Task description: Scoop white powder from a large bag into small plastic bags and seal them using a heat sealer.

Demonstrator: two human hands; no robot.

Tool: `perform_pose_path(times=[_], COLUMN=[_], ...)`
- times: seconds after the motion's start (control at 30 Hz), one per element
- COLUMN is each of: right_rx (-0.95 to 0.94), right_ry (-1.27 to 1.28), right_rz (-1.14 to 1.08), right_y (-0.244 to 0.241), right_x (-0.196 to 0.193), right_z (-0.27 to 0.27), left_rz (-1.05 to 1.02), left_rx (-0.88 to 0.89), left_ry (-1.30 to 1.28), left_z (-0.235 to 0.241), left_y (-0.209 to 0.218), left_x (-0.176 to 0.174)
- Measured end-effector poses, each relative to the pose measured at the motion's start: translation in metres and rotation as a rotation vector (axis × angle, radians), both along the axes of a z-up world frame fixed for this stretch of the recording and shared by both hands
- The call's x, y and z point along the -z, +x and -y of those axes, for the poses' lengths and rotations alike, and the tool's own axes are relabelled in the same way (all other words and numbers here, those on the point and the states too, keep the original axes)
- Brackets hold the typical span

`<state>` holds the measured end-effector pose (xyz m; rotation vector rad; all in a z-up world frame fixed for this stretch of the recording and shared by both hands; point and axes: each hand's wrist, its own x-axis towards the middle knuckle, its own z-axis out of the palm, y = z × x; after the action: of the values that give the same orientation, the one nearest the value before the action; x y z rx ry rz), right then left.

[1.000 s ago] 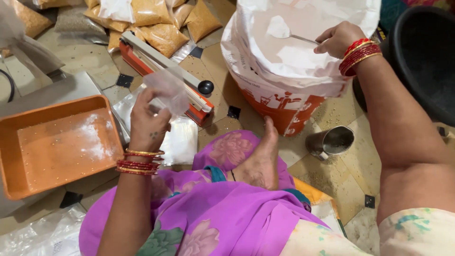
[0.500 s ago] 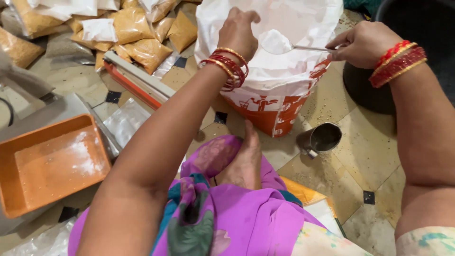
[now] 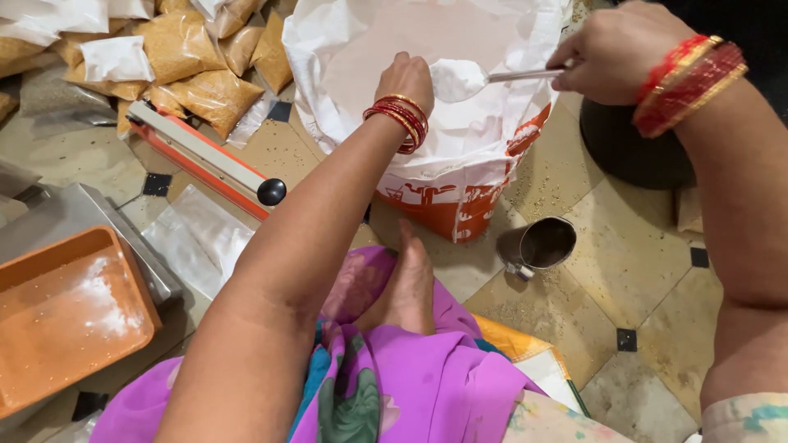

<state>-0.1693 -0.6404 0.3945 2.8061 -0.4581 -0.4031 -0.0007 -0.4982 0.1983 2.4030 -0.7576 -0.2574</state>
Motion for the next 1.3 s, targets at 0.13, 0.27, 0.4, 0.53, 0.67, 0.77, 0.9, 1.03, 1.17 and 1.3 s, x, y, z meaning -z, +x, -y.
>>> perform_pose_path(times=[0.13,0.27,0.4,0.53,0.67,0.77,0.9,1.03,1.17,1.3], right_rx=[-0.188,-0.245,-0.305,-0.228,-0.149,-0.09,-0.029,0.158,0.235,0.266], right_ry=[-0.188,-0.164,-0.058,-0.038,-0.026,-0.014,0.023,0.208,0.263,0.288], right_rz=[-0.094,-0.069,-0.073,-0.06,-0.054,-0.04,-0.011,0.005,0.002,-0.017], right_y=[0.04,0.067,0.074,0.123,0.136,0.135,0.094,0.155,0.144,0.142], right_x=[0.018,0.016,0.027,0.031,0.072,0.104,0.181,0.192,0.19,0.191], right_z=[-0.013,-0.064,-0.064,-0.095,-0.054,-0.03,-0.013,-0.021,-0.021,-0.02], left_rz=[-0.036,0.017,0.016,0.012,-0.072,-0.079,-0.048,-0.032,-0.014,-0.046], left_rx=[0.06,0.079,0.053,-0.055,-0.155,-0.213,-0.214,-0.173,-0.149,-0.145], left_ry=[-0.011,-0.028,-0.068,-0.05,-0.032,-0.073,-0.085,-0.087,-0.099,-0.068], left_z=[-0.001,0.007,0.001,-0.002,-0.015,-0.02,-0.03,-0.032,-0.033,-0.04], left_y=[-0.003,0.011,0.02,0.045,0.049,0.049,0.053,0.054,0.05,0.045], left_x=[-0.001,0.024,0.028,0.045,0.031,0.022,0.013,0.02,0.019,0.008])
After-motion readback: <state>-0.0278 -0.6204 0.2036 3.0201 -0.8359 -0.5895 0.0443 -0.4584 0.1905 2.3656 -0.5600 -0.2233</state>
